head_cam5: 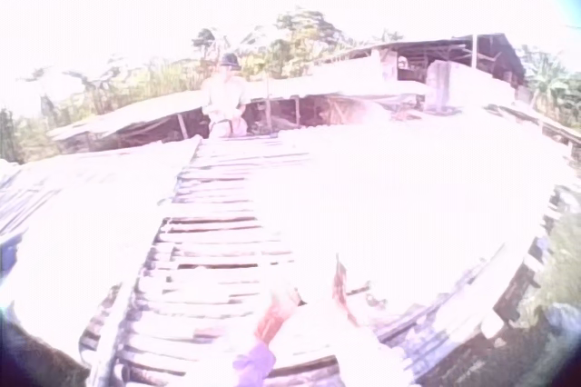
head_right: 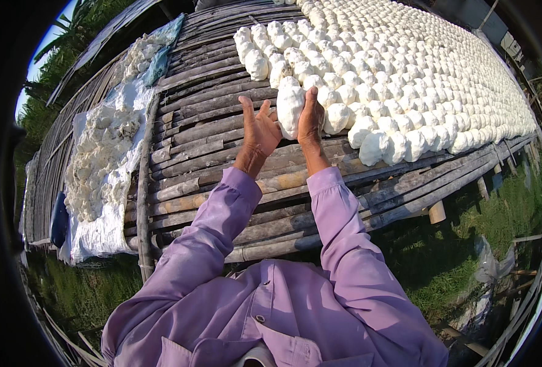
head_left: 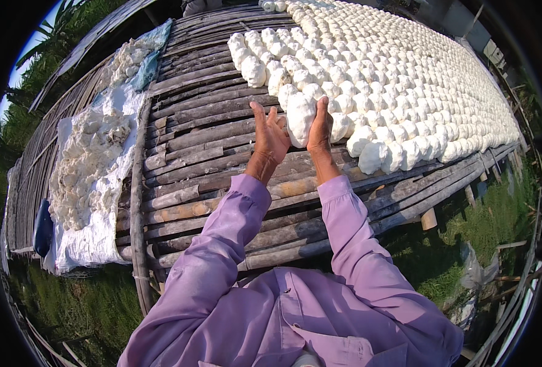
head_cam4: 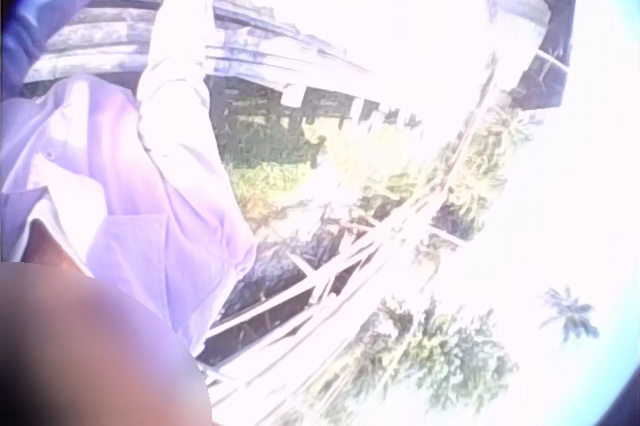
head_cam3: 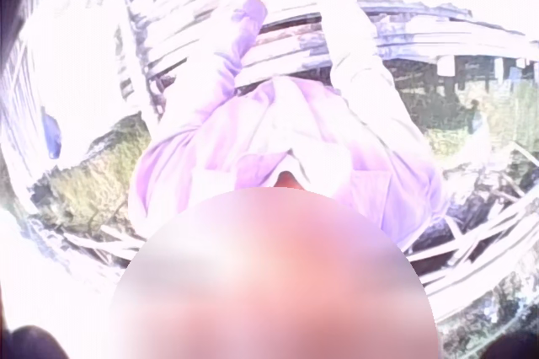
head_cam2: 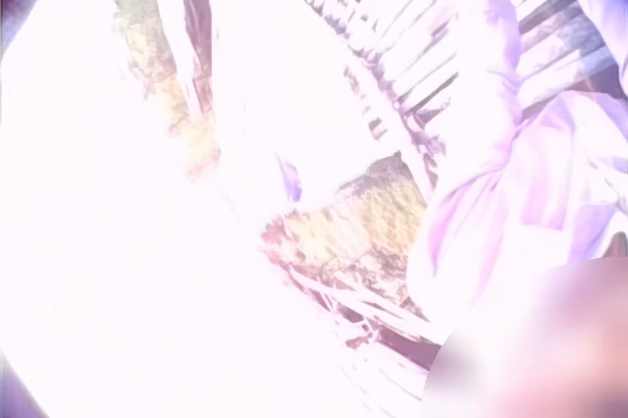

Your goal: The person repeatedly scoops portions of white dough from a pile on a sack, rolls them into uniform balls between their hands, and places them in neat rows on a bamboo rack. The process continues throughout the clip, building up a large array of finished dough balls.

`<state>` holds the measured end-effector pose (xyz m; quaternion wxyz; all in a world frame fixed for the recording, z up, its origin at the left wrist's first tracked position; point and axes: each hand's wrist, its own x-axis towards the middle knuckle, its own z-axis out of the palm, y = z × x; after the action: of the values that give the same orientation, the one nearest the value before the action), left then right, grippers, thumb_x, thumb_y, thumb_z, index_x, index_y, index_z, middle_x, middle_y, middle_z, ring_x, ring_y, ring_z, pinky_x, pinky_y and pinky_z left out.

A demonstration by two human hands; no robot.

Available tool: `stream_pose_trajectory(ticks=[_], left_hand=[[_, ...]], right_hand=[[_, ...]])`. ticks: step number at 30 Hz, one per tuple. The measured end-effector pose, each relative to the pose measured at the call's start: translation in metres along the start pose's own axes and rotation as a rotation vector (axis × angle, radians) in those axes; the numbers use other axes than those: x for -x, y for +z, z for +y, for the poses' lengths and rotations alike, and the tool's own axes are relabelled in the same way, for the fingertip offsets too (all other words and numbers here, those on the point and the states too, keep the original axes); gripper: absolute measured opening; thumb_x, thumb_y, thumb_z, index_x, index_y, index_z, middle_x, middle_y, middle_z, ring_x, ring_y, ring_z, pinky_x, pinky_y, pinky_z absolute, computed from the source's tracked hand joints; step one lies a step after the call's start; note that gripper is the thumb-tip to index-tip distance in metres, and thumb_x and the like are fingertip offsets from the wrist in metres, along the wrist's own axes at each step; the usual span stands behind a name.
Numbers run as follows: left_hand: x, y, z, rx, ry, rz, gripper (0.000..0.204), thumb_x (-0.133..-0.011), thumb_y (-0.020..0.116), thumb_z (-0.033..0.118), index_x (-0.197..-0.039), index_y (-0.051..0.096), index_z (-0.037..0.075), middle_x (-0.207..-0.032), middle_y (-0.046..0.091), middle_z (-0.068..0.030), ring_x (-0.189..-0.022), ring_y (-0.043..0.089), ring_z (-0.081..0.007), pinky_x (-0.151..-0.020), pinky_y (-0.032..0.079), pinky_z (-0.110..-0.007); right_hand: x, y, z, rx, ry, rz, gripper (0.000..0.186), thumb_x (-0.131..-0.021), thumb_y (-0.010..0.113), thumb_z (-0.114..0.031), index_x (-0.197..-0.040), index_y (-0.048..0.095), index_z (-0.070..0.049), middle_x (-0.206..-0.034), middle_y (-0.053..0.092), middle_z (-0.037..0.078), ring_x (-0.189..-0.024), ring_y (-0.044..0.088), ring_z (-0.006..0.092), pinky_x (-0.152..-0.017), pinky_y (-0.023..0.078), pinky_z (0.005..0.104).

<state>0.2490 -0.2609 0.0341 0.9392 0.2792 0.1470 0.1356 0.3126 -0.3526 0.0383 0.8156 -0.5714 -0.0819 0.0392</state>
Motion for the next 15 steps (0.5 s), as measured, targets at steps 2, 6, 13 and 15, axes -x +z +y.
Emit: stream_pose_trajectory(ticks=[2,6,13,15], left_hand=[[0.013,-0.009,-0.009,-0.142,-0.042,-0.055,0.108,-0.090,0.028,0.088,-0.155,0.037,0.002,-0.150,0.050,-0.0156,-0.137,0.049,-0.0264,-0.116,0.035,-0.043],[0.040,-0.041,-0.037,-0.328,-0.103,-0.237,0.099,-0.096,0.025,0.081,-0.152,0.039,0.000,-0.150,0.051,-0.0145,-0.138,0.048,-0.0256,-0.116,0.035,-0.043],[0.047,-0.059,-0.038,-0.483,-0.132,-0.207,0.100,-0.096,0.039,0.076,-0.162,0.017,0.005,-0.169,0.006,-0.0210,-0.156,0.005,-0.0392,-0.124,0.006,-0.052],[0.050,-0.065,-0.011,-0.536,-0.125,-0.199,0.096,-0.097,0.040,0.073,-0.162,0.017,0.006,-0.169,0.008,-0.0213,-0.156,0.006,-0.0384,-0.124,0.006,-0.054]], right_hand=[[0.008,-0.018,0.014,-0.193,-0.068,0.010,0.084,-0.100,0.037,-0.072,-0.141,0.050,0.000,-0.131,0.057,0.016,-0.120,0.055,0.0264,-0.102,0.044,0.0377],[0.063,-0.071,0.037,0.421,-0.274,-0.331,0.089,-0.087,0.077,-0.049,-0.152,0.034,-0.006,-0.140,0.049,0.016,-0.130,0.048,0.0301,-0.108,0.042,0.0438],[0.060,-0.142,0.055,0.087,0.127,0.040,0.093,-0.080,0.086,-0.028,-0.152,0.032,-0.003,-0.138,0.052,0.019,-0.123,0.057,0.0291,-0.095,0.054,0.0389],[0.039,-0.148,0.071,0.352,-0.039,0.260,0.101,-0.080,0.085,-0.031,-0.154,0.025,0.004,-0.145,0.046,0.026,-0.129,0.053,0.0363,-0.101,0.050,0.0436]])
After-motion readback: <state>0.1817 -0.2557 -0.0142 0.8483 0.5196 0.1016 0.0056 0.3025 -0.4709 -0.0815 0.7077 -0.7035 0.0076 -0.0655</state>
